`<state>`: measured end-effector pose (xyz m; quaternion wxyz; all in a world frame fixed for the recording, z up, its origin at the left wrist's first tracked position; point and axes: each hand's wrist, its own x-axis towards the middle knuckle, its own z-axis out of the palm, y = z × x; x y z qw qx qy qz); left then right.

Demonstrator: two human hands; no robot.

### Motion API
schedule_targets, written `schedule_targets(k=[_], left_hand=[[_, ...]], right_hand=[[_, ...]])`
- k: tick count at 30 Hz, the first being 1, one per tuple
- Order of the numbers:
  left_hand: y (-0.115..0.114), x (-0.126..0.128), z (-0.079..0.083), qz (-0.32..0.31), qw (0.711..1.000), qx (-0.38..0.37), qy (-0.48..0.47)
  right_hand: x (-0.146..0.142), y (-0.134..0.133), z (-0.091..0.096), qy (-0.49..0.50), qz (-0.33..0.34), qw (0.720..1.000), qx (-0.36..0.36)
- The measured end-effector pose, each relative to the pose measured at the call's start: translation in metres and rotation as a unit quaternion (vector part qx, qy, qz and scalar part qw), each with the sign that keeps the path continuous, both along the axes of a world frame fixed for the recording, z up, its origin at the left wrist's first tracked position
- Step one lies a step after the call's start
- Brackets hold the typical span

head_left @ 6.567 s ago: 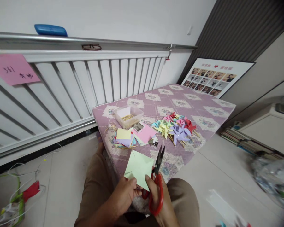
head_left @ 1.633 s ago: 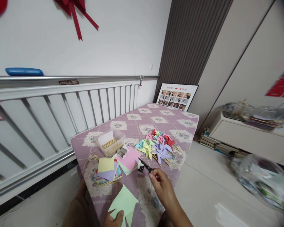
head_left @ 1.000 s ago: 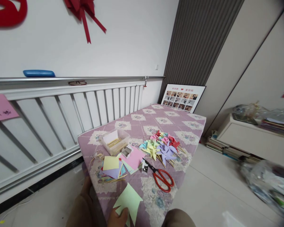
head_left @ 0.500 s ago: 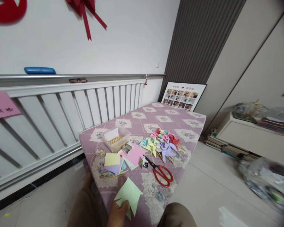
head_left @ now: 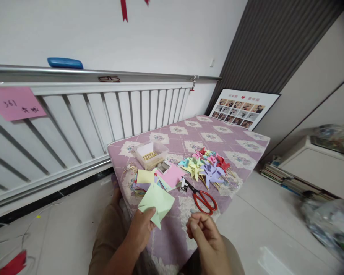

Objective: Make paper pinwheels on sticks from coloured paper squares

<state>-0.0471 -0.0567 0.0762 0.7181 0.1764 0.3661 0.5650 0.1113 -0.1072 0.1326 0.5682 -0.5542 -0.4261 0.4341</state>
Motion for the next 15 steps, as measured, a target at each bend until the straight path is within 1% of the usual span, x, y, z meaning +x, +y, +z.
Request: schedule_targets(k=[2,3,5,9,11,15], left_hand=[[-0.002,-0.003,0.013,-0.014,1.0,0.025,0.002],[-0.003,-0.004,0.018,-0.015,0.999,0.038,0.005],[-0.004,-0.006,0.027,-0.014,0.998,0.052,0.025],[-0.003,-0.012,0.037,-0.014,0.993,0.064,0.096],[-0.002,-0.016,0.038,-0.017,0.99,0.077,0.119],[-0.002,-0.027,0.037,-0.02,0.99,0.099,0.102]], right_hand=[[-0.003,0.001,-0.02,-0.006,0.028,1.0,-0.005],[-0.005,0.001,-0.027,-0.015,0.044,0.999,0.0],[-0.012,0.003,-0.034,-0.039,0.073,0.996,0.016],[-0.028,0.013,-0.032,-0.082,0.126,0.988,0.044],[-0.035,0.018,-0.03,-0.086,0.134,0.986,0.055],[-0.05,0.026,-0.028,-0.064,0.129,0.987,0.066]])
